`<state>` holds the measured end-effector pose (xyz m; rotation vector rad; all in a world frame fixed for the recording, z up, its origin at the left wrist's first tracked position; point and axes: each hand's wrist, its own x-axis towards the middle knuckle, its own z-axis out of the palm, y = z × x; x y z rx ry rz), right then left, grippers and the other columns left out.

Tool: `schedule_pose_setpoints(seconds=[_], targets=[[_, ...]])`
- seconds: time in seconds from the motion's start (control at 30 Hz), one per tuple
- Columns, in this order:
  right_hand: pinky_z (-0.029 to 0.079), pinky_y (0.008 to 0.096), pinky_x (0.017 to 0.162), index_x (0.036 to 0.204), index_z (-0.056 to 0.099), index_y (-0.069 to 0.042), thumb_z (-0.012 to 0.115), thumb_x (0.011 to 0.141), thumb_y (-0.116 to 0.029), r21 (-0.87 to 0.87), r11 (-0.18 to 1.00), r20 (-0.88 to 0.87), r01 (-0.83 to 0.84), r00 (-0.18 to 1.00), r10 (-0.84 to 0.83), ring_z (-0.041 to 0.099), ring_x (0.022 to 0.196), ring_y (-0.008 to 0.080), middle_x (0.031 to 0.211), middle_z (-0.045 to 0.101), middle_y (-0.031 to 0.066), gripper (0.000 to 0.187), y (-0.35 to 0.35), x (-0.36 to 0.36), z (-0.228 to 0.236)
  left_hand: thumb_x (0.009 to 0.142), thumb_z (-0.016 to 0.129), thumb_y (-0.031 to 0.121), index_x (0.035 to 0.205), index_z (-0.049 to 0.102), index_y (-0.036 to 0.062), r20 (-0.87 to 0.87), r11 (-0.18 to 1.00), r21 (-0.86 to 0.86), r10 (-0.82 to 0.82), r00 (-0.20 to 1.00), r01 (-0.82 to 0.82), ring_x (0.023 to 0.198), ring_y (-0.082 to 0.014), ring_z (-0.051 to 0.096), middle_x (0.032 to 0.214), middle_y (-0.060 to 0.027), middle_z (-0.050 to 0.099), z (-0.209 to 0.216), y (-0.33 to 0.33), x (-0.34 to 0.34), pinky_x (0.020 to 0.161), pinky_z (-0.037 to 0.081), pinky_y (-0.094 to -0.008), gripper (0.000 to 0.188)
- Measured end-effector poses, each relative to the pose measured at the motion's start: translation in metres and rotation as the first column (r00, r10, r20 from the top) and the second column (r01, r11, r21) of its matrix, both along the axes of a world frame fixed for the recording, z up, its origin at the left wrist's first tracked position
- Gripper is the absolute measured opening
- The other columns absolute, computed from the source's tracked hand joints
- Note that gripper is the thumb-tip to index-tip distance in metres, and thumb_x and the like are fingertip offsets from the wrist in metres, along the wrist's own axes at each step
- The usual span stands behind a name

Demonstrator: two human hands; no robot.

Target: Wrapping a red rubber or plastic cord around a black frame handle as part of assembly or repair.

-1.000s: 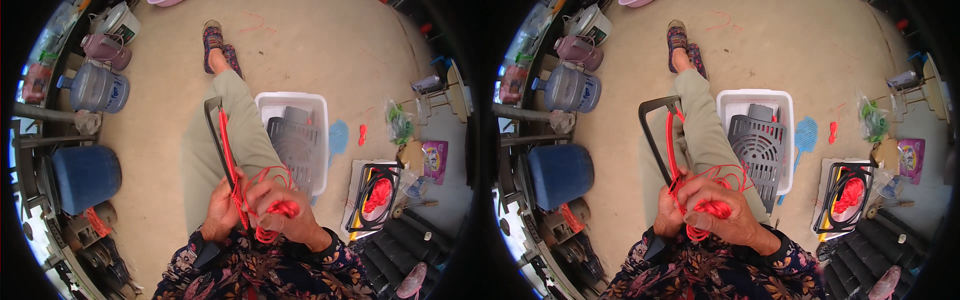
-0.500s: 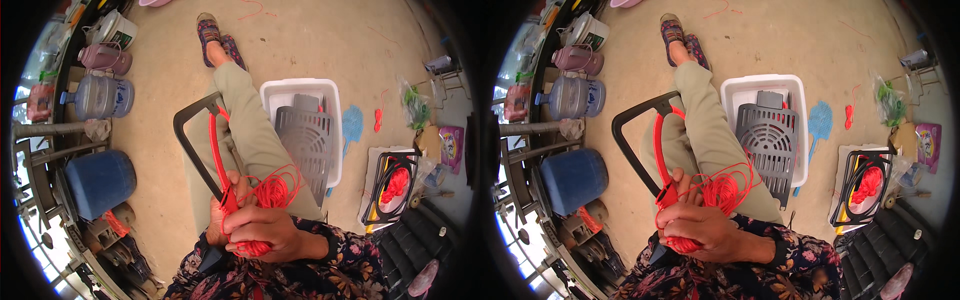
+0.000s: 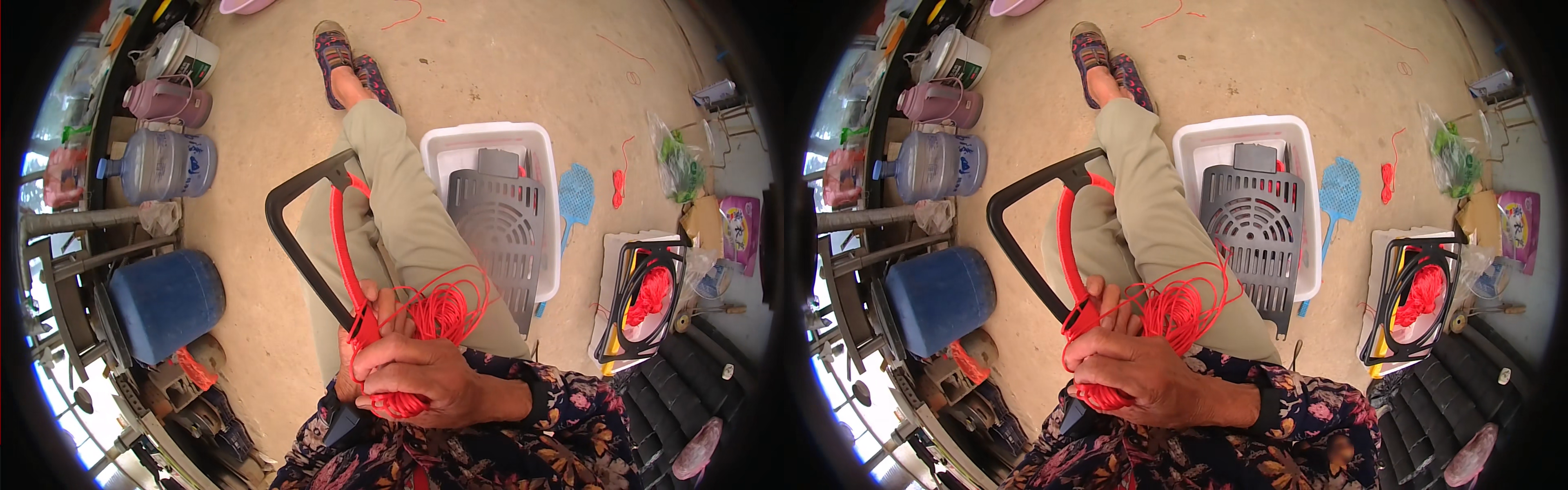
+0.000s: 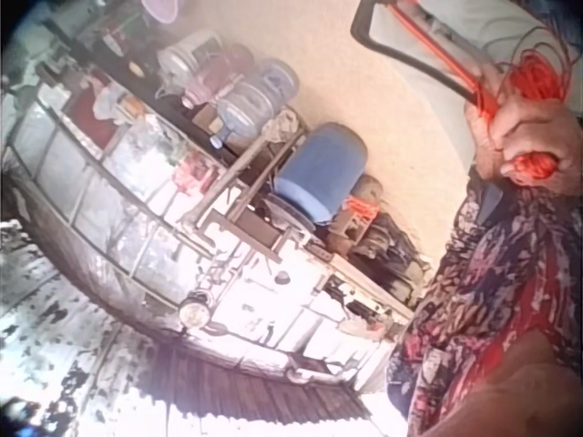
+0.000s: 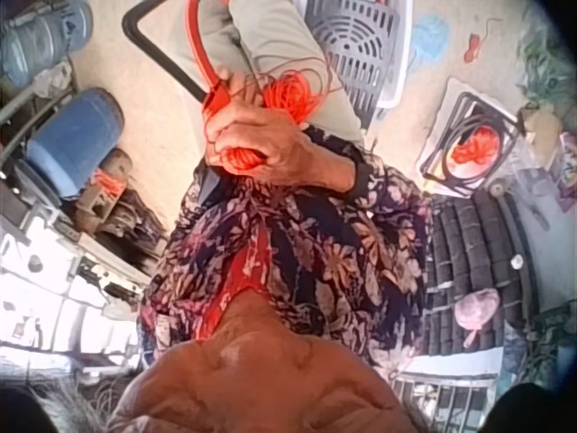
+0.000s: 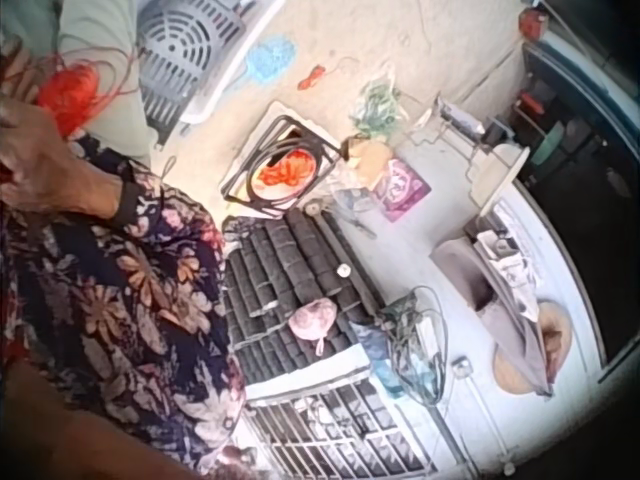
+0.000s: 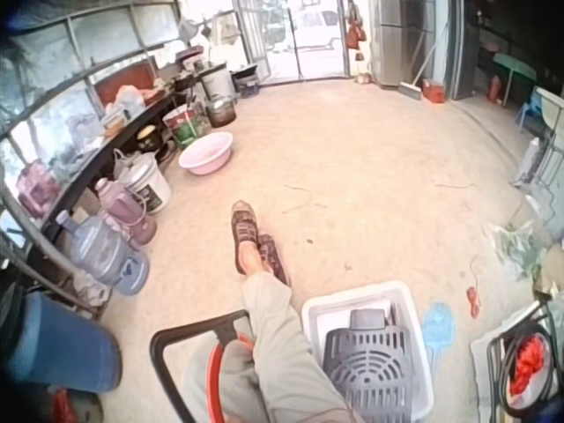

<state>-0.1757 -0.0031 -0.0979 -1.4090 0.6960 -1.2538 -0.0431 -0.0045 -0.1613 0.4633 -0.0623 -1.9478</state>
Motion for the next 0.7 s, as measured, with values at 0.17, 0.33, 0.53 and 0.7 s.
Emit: schedule_pose_setpoints(seconds=[0.17, 0.33, 0.53, 0.7], targets=[[0.047, 0.0296, 0.060, 0.087, 0.060, -0.005, 0.077, 0.070, -0.005, 0.034, 0.999, 0.072, -0.001, 0.997, -0.001, 0.060, 0.074, 0.0200, 0.095, 0.061, 0.0072, 0.024, -0.002, -0.006, 0.001, 0.094, 0.049, 0.027, 0.100, 0.049, 0.0089, 0.029, 0.996, 0.088, -0.008, 1.000, 0.006, 0.057, -0.0167, 0.046, 0.064, -0.0056, 0.046, 0.005, -0.001, -0.001, 0.052, 0.039, -0.0296, 0.019], [0.047, 0.0303, 0.063, 0.086, 0.060, -0.005, 0.077, 0.070, -0.004, 0.027, 0.999, 0.058, 0.019, 0.998, -0.021, 0.060, 0.076, 0.0213, 0.096, 0.061, 0.0085, 0.024, -0.004, -0.008, 0.002, 0.093, 0.050, 0.026, 0.096, 0.050, 0.0080, 0.022, 0.991, 0.134, 0.001, 1.000, -0.004, 0.057, -0.0181, 0.045, 0.064, -0.0064, 0.045, 0.007, -0.001, -0.004, 0.053, 0.040, -0.0303, 0.018], [0.047, 0.0304, 0.068, 0.088, 0.058, -0.002, 0.072, 0.075, -0.001, 0.098, 0.995, 0.150, 0.008, 0.988, -0.023, 0.059, 0.078, 0.0216, 0.096, 0.061, 0.0119, 0.019, -0.010, -0.017, -0.002, 0.092, 0.053, 0.024, 0.092, 0.048, 0.0053, 0.095, 0.969, 0.245, 0.009, 0.995, -0.032, 0.056, -0.0192, 0.044, 0.064, -0.0088, 0.045, 0.015, -0.004, -0.004, 0.054, 0.042, -0.0314, 0.019], [0.046, 0.0261, 0.074, 0.087, 0.056, -0.001, 0.064, 0.085, -0.010, 0.643, 0.765, 0.208, -0.035, 0.970, -0.130, 0.056, 0.076, 0.0105, 0.085, 0.060, 0.0054, 0.012, -0.008, -0.021, 0.000, 0.091, 0.053, 0.023, 0.091, 0.047, 0.0042, -0.012, 0.973, 0.233, 0.005, 1.000, -0.002, 0.054, -0.0242, 0.051, 0.065, -0.0116, 0.048, 0.008, -0.004, -0.002, 0.045, 0.046, -0.0321, 0.020]])
